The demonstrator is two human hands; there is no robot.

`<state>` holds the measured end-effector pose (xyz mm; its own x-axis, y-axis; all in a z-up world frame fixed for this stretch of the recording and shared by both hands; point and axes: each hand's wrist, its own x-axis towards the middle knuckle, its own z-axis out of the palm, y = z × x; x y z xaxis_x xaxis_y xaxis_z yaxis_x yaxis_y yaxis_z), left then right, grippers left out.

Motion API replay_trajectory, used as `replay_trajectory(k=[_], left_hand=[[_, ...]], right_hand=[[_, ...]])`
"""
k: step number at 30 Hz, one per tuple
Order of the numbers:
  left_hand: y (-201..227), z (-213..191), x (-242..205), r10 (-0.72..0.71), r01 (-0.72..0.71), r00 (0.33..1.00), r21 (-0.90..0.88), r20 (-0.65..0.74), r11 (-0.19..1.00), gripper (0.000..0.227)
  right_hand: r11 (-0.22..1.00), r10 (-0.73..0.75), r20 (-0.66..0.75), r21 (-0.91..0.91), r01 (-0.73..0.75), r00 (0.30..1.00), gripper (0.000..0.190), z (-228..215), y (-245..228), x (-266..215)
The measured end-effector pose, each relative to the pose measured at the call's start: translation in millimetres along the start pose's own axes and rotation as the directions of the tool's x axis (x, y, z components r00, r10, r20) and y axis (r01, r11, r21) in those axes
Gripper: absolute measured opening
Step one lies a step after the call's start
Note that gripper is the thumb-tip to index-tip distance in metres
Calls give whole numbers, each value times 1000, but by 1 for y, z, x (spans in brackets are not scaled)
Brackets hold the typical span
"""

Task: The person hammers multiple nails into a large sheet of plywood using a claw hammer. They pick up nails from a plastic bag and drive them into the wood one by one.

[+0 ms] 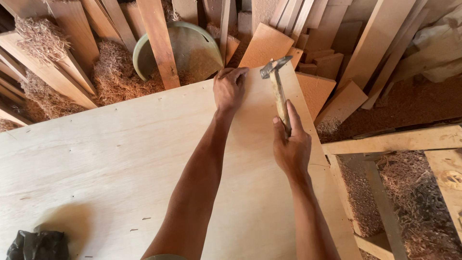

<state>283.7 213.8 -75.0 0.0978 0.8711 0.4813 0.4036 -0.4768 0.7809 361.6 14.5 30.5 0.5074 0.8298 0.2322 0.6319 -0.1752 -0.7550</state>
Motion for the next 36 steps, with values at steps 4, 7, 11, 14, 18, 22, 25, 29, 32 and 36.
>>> replay_trajectory(k=[4, 7, 11, 14, 18, 22, 25, 29, 32, 36], left_hand=[[0, 2, 1, -7, 7, 1000, 26, 22, 1000, 11], [-5, 4, 1, -23, 21, 999, 36, 50, 999, 17], [-11, 7, 2, -16, 15, 999, 31, 49, 999, 36], [-14, 8, 2, -1, 0, 999, 31, 44, 1000, 42], [-17, 11, 1, -25, 24, 998, 14, 57, 1000, 43], [-18, 12, 3, -109, 108, 987, 14, 114, 994, 47], [-23, 14, 0, -46, 44, 998, 39, 37, 998, 58], [-26, 18, 1, -28, 30, 1000, 262, -12, 965, 61], [-24, 18, 2, -120, 109, 992, 181, 48, 977, 58], [-28, 18, 0, -124, 122, 992, 79, 31, 989, 54]], right_hand=[[989, -26, 13, -143, 28, 1000, 53, 9, 1, 13], [970, -131, -7, -207, 127, 991, 51, 17, 1, 23], [910, -189, 54, -366, 195, 981, 49, 27, 1, 42], [869, 33, 163, -492, 52, 986, 49, 30, 4, 54], [811, -294, 32, -521, 267, 955, 52, 33, 8, 57], [851, 138, 171, -525, -28, 976, 47, 33, 13, 59], [863, -83, 86, -492, 115, 993, 48, 34, 22, 54], [879, -278, 48, -389, 274, 959, 46, 39, 25, 57], [838, -7, 171, -537, 99, 985, 46, 35, 21, 58], [828, -517, -126, -326, 457, 846, 45, 33, 19, 47]])
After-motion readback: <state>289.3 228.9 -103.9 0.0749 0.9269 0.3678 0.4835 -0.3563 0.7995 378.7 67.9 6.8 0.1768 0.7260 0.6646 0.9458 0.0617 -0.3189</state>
